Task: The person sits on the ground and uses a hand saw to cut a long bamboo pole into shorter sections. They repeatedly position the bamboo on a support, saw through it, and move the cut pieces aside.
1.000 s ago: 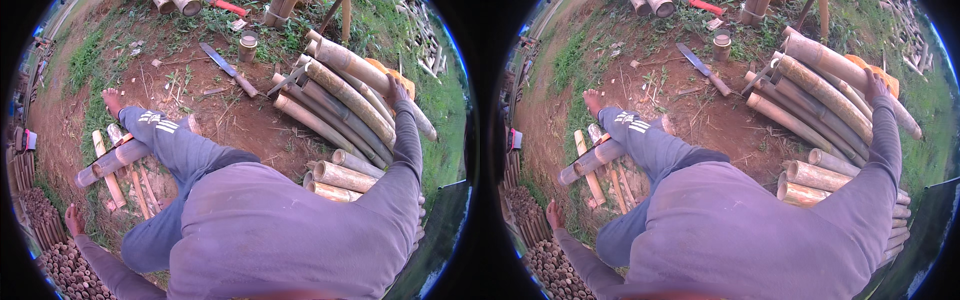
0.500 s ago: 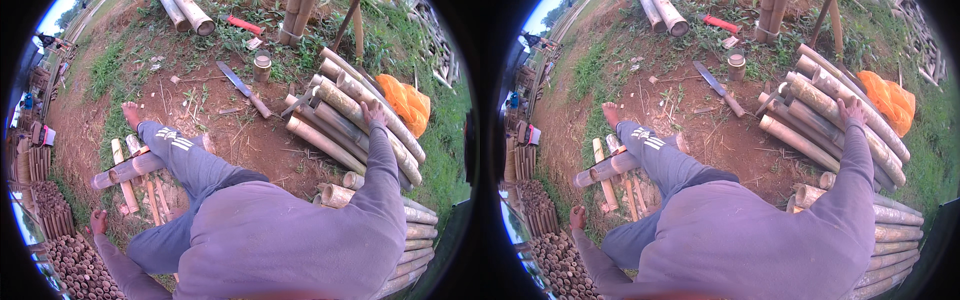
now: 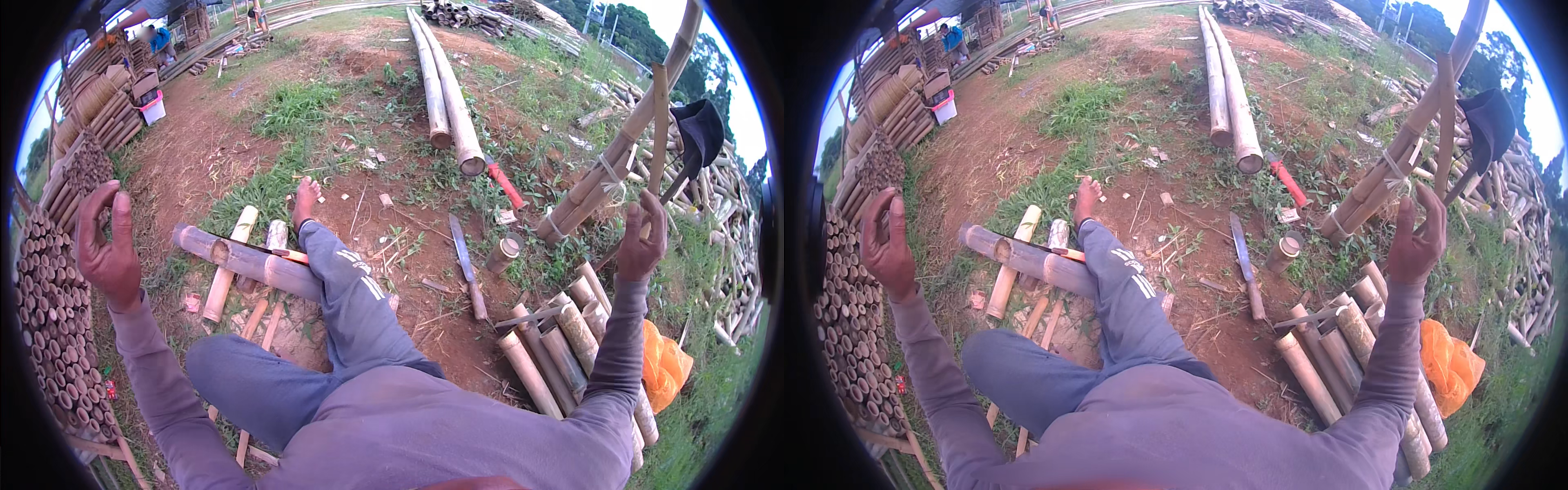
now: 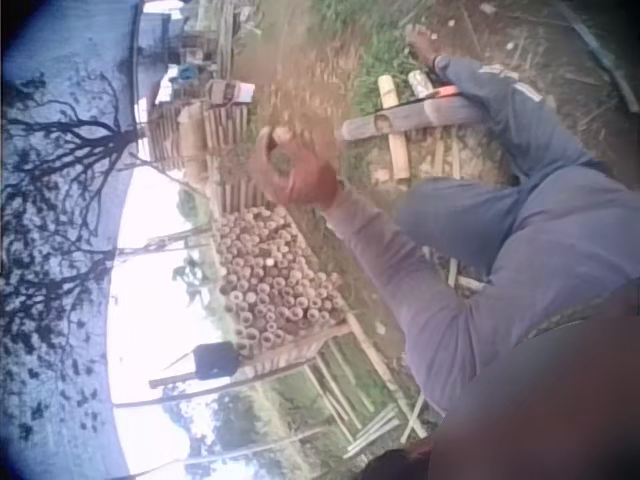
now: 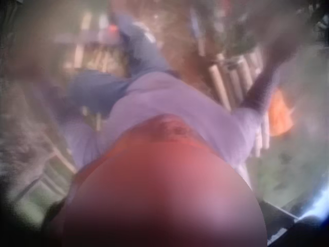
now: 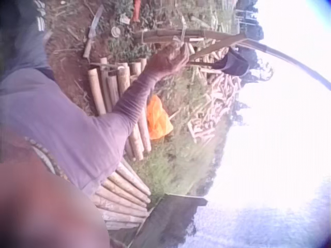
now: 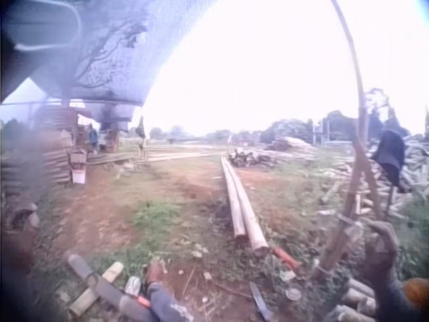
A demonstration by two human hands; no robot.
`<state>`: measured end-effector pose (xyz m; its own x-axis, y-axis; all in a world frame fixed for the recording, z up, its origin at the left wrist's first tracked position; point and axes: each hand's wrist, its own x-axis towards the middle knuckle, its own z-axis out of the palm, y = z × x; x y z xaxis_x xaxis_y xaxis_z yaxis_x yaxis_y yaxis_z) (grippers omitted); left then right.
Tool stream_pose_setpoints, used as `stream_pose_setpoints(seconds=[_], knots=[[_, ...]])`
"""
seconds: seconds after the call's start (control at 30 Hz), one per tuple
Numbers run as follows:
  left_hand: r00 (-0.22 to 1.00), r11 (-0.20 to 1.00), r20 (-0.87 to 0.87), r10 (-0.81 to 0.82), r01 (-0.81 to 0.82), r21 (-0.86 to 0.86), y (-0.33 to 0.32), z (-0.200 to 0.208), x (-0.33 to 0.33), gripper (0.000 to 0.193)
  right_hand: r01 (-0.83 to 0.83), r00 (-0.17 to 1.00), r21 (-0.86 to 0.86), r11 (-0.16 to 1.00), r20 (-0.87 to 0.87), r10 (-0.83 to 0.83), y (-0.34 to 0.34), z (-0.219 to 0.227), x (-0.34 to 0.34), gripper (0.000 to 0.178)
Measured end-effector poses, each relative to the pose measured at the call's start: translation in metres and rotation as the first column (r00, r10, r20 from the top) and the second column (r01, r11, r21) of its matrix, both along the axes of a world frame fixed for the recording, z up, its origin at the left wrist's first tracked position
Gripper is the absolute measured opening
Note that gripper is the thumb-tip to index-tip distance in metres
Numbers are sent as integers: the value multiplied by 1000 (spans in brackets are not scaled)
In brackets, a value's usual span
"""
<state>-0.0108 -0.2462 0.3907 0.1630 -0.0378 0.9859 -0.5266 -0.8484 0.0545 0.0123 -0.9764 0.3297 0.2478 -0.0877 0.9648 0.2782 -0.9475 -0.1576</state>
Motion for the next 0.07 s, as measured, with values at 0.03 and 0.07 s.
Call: stream_pose_setpoints(seconds=[0.03, 0.07], knots=[[996, 999, 67, -52, 51, 12, -16, 15, -29, 27, -111, 991, -40, 993, 75, 113, 40, 39, -8, 31], [989, 997, 141, -52, 43, 65, -26, 48, -83, 32, -307, 929, -93, 947, 186, 320, 88, 70, -12, 32]])
